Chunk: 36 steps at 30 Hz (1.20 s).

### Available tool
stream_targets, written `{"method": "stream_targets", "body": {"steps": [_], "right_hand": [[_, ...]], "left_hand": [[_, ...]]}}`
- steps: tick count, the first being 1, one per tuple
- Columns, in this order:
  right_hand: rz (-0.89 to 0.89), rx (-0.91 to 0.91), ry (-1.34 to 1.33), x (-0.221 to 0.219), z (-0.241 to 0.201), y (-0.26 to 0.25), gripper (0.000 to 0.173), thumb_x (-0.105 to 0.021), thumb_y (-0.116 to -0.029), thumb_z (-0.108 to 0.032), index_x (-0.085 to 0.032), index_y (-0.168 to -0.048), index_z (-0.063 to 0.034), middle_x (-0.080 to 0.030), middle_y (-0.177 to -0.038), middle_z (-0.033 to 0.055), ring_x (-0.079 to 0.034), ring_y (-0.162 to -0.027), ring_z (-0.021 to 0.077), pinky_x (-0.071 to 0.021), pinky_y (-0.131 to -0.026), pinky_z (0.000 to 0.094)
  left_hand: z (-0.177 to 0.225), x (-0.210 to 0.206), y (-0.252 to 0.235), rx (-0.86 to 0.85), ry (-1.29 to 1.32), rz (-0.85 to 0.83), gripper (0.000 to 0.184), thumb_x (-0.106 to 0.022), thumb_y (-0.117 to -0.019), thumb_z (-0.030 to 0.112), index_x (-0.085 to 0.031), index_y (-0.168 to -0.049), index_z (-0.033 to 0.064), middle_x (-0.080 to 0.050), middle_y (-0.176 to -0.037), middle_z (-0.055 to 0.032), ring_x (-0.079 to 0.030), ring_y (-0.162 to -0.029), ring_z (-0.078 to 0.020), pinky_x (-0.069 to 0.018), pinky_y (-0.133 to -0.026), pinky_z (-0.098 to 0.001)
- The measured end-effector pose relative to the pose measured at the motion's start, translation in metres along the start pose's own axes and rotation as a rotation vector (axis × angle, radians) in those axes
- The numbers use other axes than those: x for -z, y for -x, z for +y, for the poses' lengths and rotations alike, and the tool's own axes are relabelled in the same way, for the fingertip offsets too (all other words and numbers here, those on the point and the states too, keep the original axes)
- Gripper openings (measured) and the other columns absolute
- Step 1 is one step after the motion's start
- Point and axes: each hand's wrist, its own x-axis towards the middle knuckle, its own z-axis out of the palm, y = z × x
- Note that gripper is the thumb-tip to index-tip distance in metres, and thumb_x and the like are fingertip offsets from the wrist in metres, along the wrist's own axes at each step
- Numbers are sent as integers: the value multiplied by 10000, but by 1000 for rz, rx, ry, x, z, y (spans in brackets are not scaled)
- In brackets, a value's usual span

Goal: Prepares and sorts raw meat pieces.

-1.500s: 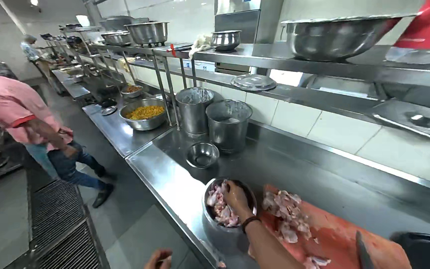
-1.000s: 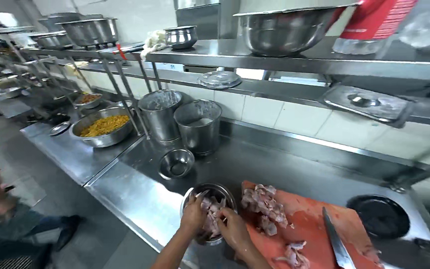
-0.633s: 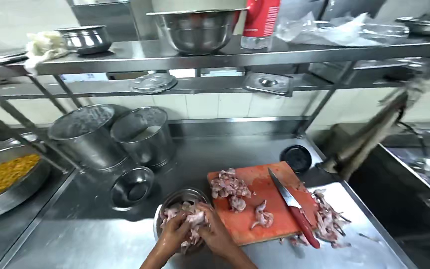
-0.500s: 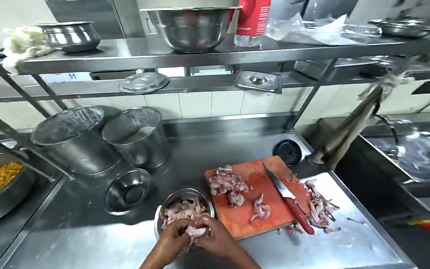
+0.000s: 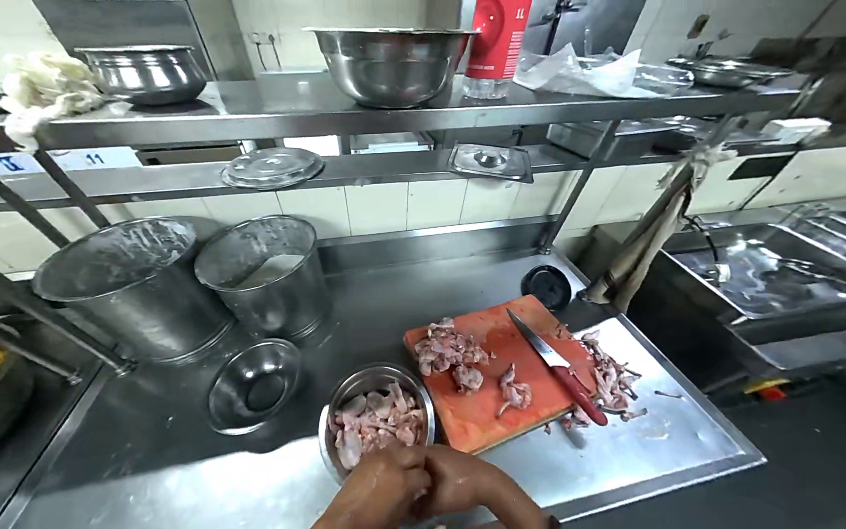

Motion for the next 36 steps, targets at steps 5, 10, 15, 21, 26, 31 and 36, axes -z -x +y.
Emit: {"method": "stream_targets", "body": {"steps": [5,10,15,21,26,31,36], "right_hand": [[61,-459,438,2,-38,-1,434,-699,-854,-536,-716,-983,-121,-730,-961,139,-706,-938,358,-541,-759,640],[161,-782,625,-18,-70,-20,240,-649,-899,-209,-698,-1078,-58,-728,-1040,184,-711,-949,402,-561,-724,602],[91,-876,533,-24,-52,-25,458,-703,-879,-360,-678,-1228,-65,-724,-1122,204,-701,-1031,419,-554,-797,642],[-28,-736,423,-13,-40,-14,392,-526,-1011,-355,-656,-1282,-104,-710,-1195,186,-671,-1141,392,-521,-904,650],[-163,-614,251,-1,-17,-10,353,-519,-1037,-277,-615,-1257,-17,-726,-1076,182,-733,-919,344,-578,-851,571],[-217,-399,154,13,15,-3,351,-512,-1053,-272,-630,-1268,-20,-711,-1090,194,-691,-1027,353,-516,-947,586],[-109,-527,482,19,-40,0,301,-606,-961,-196,-644,-1191,-6,-698,-1115,232,-683,-1054,424,-539,-862,652]], "left_hand": [[-9,10,4,193,117,-65,100,-681,-909,170,-758,-961,135,-713,-1100,-36,-658,-1107,-192,-542,-1004,-385],[-22,1,-19,689,366,-302,428,-347,-1080,324,-591,-1316,64,-682,-1193,-182,-661,-1150,-325,-509,-1012,-555],[-24,-35,-15,801,138,-328,563,-244,-1108,458,-634,-1266,83,-718,-1101,-206,-687,-1097,-394,-524,-950,-610],[-10,-34,-20,891,114,-164,556,-268,-1100,491,-649,-1258,119,-732,-1107,-151,-704,-1079,-338,-544,-937,-567],[6,-25,-38,1000,52,-235,561,-260,-1097,502,-627,-1233,100,-725,-1099,-165,-702,-1076,-357,-550,-903,-576],[17,-29,-43,1013,-45,-222,575,-254,-1097,495,-631,-1235,84,-733,-1053,-177,-717,-1024,-378,-566,-851,-580],[5,-35,-37,762,-71,-27,376,-396,-1070,315,-686,-1225,133,-706,-1217,-86,-658,-1170,-288,-544,-976,-495]]}}
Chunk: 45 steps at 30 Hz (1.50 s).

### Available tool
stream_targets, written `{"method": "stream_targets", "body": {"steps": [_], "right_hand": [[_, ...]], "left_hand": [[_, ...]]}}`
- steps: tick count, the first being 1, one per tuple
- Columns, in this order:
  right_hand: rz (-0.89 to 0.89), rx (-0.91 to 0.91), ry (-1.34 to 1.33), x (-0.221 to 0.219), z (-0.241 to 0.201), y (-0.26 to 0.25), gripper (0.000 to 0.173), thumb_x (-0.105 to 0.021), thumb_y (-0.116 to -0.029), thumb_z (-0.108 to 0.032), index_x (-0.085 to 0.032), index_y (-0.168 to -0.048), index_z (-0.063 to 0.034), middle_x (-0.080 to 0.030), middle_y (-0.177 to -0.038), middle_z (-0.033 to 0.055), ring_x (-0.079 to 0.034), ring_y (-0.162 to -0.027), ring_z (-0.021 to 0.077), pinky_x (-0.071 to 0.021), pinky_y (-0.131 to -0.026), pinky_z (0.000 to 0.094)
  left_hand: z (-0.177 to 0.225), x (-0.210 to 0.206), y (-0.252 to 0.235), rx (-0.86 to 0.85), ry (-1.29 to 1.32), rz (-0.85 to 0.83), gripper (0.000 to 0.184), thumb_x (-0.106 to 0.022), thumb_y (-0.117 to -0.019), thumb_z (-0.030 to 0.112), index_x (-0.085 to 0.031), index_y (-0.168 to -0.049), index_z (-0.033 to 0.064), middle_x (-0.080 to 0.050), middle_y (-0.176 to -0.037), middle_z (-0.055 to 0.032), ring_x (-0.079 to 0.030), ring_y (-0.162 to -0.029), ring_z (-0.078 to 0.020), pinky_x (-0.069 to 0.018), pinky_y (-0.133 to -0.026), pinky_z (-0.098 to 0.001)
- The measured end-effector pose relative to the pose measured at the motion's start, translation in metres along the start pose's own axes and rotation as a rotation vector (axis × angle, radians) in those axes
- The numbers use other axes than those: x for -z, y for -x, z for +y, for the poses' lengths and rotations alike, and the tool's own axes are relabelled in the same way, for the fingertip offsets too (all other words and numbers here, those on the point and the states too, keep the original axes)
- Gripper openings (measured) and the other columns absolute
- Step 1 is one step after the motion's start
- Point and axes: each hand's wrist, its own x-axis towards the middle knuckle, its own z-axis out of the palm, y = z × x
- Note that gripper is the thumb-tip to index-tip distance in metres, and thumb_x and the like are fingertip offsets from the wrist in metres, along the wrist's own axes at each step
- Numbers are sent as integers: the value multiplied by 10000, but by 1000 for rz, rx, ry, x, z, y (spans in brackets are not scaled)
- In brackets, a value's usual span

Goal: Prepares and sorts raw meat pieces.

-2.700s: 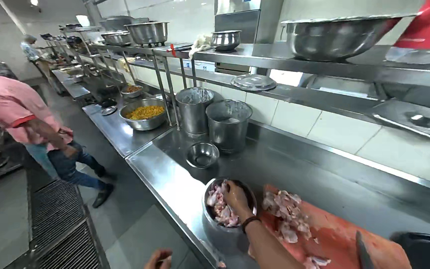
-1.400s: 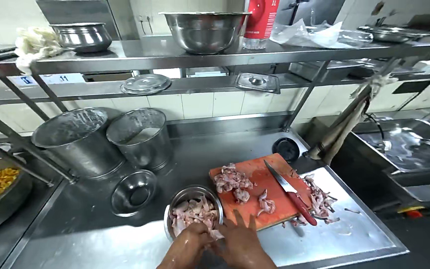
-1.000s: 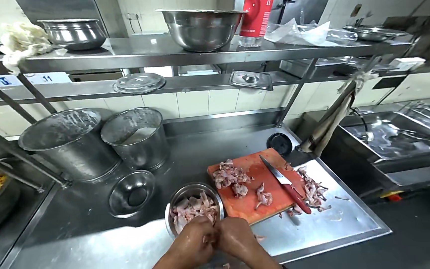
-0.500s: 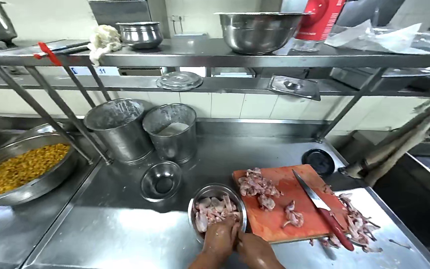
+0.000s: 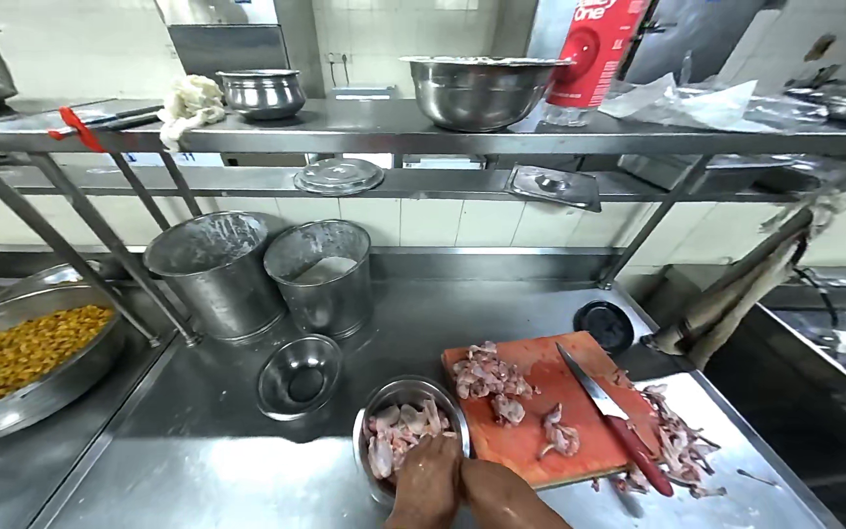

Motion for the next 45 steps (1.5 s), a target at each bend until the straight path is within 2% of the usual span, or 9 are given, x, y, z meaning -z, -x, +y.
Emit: {"method": "stream_targets", "body": {"steps": [5,10,15,18,24,28,33,37,45], "right_hand": [[251,-15,188,13,-12,9,230,-518,-997,-177,-615,-1149,-34,-702,-1044,196,-717,-903,405,-577,-720,599],[330,154,104,43,-8,39,440,-437,-1067,-438,-606,-1137,-38,-703,-928,198,-723,-868,406,-568,-718,600],[610,542,-344,52,7,49,367,-438,-1023,-342,-617,-812,-100,-573,-641,54,-615,-614,205,-489,-552,449],[822,377,-775,33,-8,20,410,-393,-1026,-277,-668,-786,-90,-598,-679,12,-609,-661,120,-517,-630,377],[359,-28,-1568,17,-34,7,437,-256,-1133,-422,-545,-1093,-97,-484,-688,-16,-452,-517,88,-421,-481,253],[99,262,-1659,20,-12,19,202,-495,-1068,-177,-558,-1215,-55,-650,-949,48,-635,-778,129,-562,-710,295],[356,355,-1148,13,-15,28,268,-496,-1061,-150,-544,-1275,3,-683,-1007,86,-696,-829,160,-616,-764,350],[613,168,-536,4,-35,39,368,-473,-1023,-135,-532,-1317,78,-710,-1037,211,-718,-998,317,-569,-915,496],[798,206,-513,-19,-38,27,325,-456,-1033,-215,-628,-1137,40,-699,-835,128,-718,-783,250,-599,-733,450]], "left_hand": [[2,33,-14,243,58,-212,787,-150,-1054,616,-731,-1048,85,-734,-1091,-158,-686,-1113,-345,-527,-936,-591],[0,58,-15,99,557,-58,662,-316,-1048,566,-618,-706,86,-568,-667,-56,-607,-692,-227,-510,-701,-491],[45,79,8,161,1280,-163,437,-356,-1097,305,-624,-804,123,-555,-631,73,-515,-544,-27,-461,-530,-225],[66,52,11,390,1492,58,495,-279,-1125,334,-580,-804,107,-511,-567,35,-457,-450,-64,-420,-436,-237],[7,27,-11,164,506,413,556,-313,-1078,404,-737,-991,55,-719,-923,-91,-705,-898,-236,-567,-853,-492],[-15,7,-9,-63,715,479,549,-288,-1100,373,-724,-1078,39,-700,-1092,-80,-655,-1041,-145,-544,-961,-352],[10,25,9,12,1098,205,732,-514,-944,689,-614,-1167,0,-678,-907,-25,-648,-745,-77,-583,-682,-300],[30,34,14,168,1208,230,429,-697,-870,423,-635,-1078,53,-670,-901,-36,-663,-832,-122,-578,-775,-341],[48,51,22,289,1438,332,300,-697,-799,168,-562,-1037,46,-630,-849,-56,-643,-772,-141,-560,-693,-315]]}}
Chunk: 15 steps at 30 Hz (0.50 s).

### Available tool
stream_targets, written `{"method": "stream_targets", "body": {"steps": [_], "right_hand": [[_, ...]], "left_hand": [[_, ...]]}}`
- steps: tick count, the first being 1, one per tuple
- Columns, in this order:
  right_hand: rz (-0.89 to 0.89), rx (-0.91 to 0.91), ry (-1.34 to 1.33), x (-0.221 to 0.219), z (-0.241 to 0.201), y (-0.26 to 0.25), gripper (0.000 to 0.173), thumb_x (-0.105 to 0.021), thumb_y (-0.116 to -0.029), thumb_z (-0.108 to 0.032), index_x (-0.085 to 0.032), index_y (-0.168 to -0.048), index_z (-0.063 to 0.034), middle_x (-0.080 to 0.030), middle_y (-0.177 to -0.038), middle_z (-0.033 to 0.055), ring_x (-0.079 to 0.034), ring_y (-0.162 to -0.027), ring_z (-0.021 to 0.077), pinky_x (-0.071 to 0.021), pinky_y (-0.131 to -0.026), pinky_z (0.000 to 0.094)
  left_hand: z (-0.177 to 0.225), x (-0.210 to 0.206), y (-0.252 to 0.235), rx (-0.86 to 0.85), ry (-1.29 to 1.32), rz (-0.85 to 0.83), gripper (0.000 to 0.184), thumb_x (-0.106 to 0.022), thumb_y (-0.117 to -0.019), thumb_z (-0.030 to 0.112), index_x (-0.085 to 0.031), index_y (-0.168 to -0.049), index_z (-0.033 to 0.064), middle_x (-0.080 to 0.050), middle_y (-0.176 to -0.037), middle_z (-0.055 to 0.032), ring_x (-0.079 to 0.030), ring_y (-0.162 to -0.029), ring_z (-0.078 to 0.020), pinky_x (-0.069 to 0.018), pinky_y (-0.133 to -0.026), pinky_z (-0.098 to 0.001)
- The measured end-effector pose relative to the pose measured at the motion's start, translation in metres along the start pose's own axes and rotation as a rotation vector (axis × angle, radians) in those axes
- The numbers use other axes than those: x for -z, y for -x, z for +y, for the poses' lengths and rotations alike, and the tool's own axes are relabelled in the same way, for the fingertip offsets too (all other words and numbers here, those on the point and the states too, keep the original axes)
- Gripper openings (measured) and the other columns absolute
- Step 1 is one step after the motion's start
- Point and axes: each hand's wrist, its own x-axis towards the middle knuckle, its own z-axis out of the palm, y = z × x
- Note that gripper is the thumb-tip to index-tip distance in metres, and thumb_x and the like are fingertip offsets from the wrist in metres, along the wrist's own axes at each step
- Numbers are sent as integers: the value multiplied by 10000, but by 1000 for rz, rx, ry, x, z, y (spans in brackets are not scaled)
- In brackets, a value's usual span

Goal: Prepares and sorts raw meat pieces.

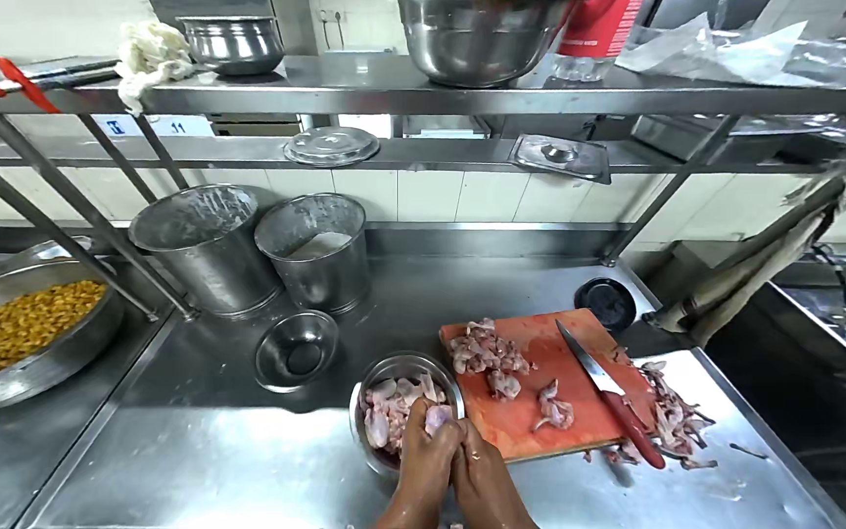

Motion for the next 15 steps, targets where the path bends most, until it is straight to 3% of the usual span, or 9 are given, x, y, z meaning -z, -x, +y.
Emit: {"method": "stream_targets", "body": {"steps": [4,7,9,12,15], "right_hand": [[46,39,-1,-1,-7,1,340,-462,-1023,-205,-620,-1158,64,-708,-865,146,-726,-799,249,-606,-741,436],[94,80,-7,-1,-6,0,370,-438,-1063,-238,-612,-1186,64,-718,-886,148,-736,-797,244,-618,-728,437],[101,78,-1,-6,-7,4,371,-445,-1059,-241,-609,-1174,72,-707,-858,150,-729,-756,256,-614,-683,453],[109,31,24,-14,-9,8,312,-466,-1033,-199,-609,-1154,51,-703,-871,138,-729,-785,246,-614,-714,427],[88,-73,-17,-25,-6,17,320,-467,-1031,-181,-598,-1179,70,-703,-900,155,-727,-831,255,-608,-769,429]], "left_hand": [[-1,2,0,-130,-73,6,343,-701,-810,190,-537,-1069,36,-621,-883,-56,-640,-789,-126,-563,-703,-294],[1,13,-9,-197,-205,-98,487,-696,-879,421,-544,-1125,30,-608,-968,-40,-623,-860,-99,-556,-765,-284],[2,14,-12,-204,-255,-103,462,-653,-902,478,-579,-1070,54,-589,-980,-19,-591,-913,-92,-524,-827,-280],[1,8,-12,-131,-214,-28,227,-651,-888,280,-553,-966,91,-573,-872,-24,-588,-808,-122,-518,-731,-298],[-9,12,-10,-15,-222,-26,210,-650,-865,203,-545,-997,77,-573,-863,-42,-591,-778,-136,-521,-695,-307]]}}
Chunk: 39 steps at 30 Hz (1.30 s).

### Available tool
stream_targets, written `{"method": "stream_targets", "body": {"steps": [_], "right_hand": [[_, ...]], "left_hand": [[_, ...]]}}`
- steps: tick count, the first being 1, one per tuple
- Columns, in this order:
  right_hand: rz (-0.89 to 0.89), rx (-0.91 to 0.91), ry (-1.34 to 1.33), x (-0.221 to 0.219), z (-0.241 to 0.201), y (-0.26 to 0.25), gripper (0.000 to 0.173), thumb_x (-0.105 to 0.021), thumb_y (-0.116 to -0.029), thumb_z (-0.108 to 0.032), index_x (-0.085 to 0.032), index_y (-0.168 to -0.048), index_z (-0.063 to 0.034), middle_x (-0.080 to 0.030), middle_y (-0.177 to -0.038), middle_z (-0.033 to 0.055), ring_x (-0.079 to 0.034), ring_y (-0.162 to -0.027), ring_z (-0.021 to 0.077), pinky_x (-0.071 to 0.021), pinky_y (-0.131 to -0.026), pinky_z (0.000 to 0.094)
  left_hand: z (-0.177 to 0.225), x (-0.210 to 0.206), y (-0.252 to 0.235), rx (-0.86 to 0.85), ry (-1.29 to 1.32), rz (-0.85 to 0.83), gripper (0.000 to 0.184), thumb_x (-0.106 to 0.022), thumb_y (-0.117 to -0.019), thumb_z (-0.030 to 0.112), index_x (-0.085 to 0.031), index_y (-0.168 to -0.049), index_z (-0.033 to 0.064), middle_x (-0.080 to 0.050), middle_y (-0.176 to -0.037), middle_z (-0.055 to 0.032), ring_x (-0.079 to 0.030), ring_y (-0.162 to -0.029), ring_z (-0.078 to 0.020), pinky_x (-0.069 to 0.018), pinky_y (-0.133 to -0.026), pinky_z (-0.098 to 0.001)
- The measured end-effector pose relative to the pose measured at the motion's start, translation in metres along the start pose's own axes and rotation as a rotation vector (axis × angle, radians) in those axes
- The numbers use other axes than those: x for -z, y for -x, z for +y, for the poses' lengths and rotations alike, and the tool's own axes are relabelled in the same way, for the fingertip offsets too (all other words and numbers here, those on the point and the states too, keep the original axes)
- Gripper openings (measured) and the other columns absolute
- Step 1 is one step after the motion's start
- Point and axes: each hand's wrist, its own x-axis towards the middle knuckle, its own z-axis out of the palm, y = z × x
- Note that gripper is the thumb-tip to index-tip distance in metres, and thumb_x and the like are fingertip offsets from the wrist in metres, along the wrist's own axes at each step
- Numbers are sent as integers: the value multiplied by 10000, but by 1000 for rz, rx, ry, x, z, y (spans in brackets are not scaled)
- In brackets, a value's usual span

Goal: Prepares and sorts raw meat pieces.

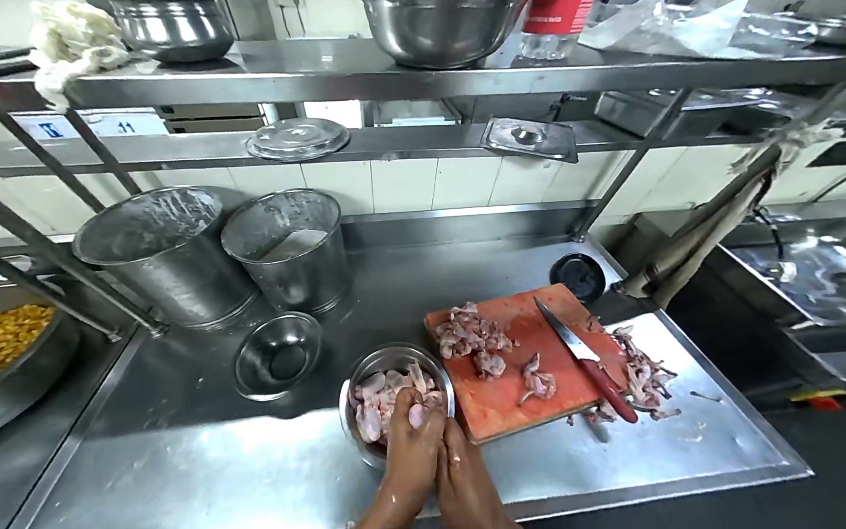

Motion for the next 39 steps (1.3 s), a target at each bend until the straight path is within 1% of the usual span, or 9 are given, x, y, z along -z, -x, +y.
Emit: {"method": "stream_targets", "body": {"steps": [7,13,16,19,23,29,31,35,39], "right_hand": [[47,-191,-253,-23,34,27,384,-469,-1048,-140,-530,-1342,100,-712,-1104,182,-711,-1038,202,-572,-962,390],[165,-372,-648,-17,61,26,378,-400,-1079,-137,-434,-1414,33,-653,-1075,117,-667,-805,123,-605,-735,328],[178,-318,-755,-3,85,17,450,-379,-1068,-98,-364,-1489,59,-604,-1319,153,-635,-1130,111,-541,-1002,300],[-53,-304,-467,26,119,8,378,-415,-1081,-198,-555,-1339,39,-669,-1205,145,-658,-1100,161,-536,-1001,351],[-545,-267,17,90,174,-13,376,-494,-1061,-321,-712,-1187,-42,-702,-1192,175,-661,-1157,313,-496,-1046,519],[-126,-352,485,177,252,-56,382,-590,-975,-297,-682,-1303,-125,-616,-1369,190,-532,-1322,421,-472,-1040,606],[-127,-408,586,187,273,-72,458,-641,-945,-280,-630,-1383,-145,-546,-1446,221,-469,-1368,471,-437,-1016,679],[-144,-447,628,195,293,-92,414,-624,-942,-125,-633,-1356,-140,-550,-1394,254,-508,-1291,500,-481,-961,655],[-197,-539,635,211,309,-101,472,-659,-946,-162,-576,-1406,-103,-531,-1363,318,-542,-1227,533,-516,-938,634]], "left_hand": [[-40,-8,-5,67,-280,-93,390,-697,-814,223,-562,-1135,49,-645,-909,-69,-652,-803,-155,-570,-718,-370],[-54,-36,-23,275,-363,-281,698,-745,-829,526,-530,-1298,55,-649,-1107,-127,-665,-973,-215,-578,-846,-445],[-51,-61,-21,442,-164,-335,610,-718,-887,513,-610,-1265,47,-692,-1060,-115,-681,-970,-202,-577,-853,-413],[-65,-81,-31,385,-309,-269,473,-654,-941,445,-653,-1206,54,-696,-1051,-110,-674,-990,-206,-560,-881,-433],[-73,-91,-57,410,-1143,-393,727,-632,-911,568,-545,-1377,17,-666,-1249,-204,-657,-1159,-359,-521,-993,-585],[-77,-149,-70,566,-1710,-483,606,-624,-918,541,-685,-1206,12,-647,-1303,-226,-635,-1189,-417,-522,-930,-640],[-74,-161,-80,625,-1761,-499,607,-609,-919,542,-691,-1177,-1,-650,-1291,-232,-633,-1188,-419,-520,-924,-640],[-76,-165,-89,662,-1816,-551,491,-623,-926,431,-700,-1158,5,-656,-1279,-232,-632,-1179,-428,-519,-905,-658],[-86,-158,-82,683,-1783,-476,436,-644,-924,373,-700,-1160,11,-656,-1275,-232,-634,-1174,-430,-522,-902,-665]]}}
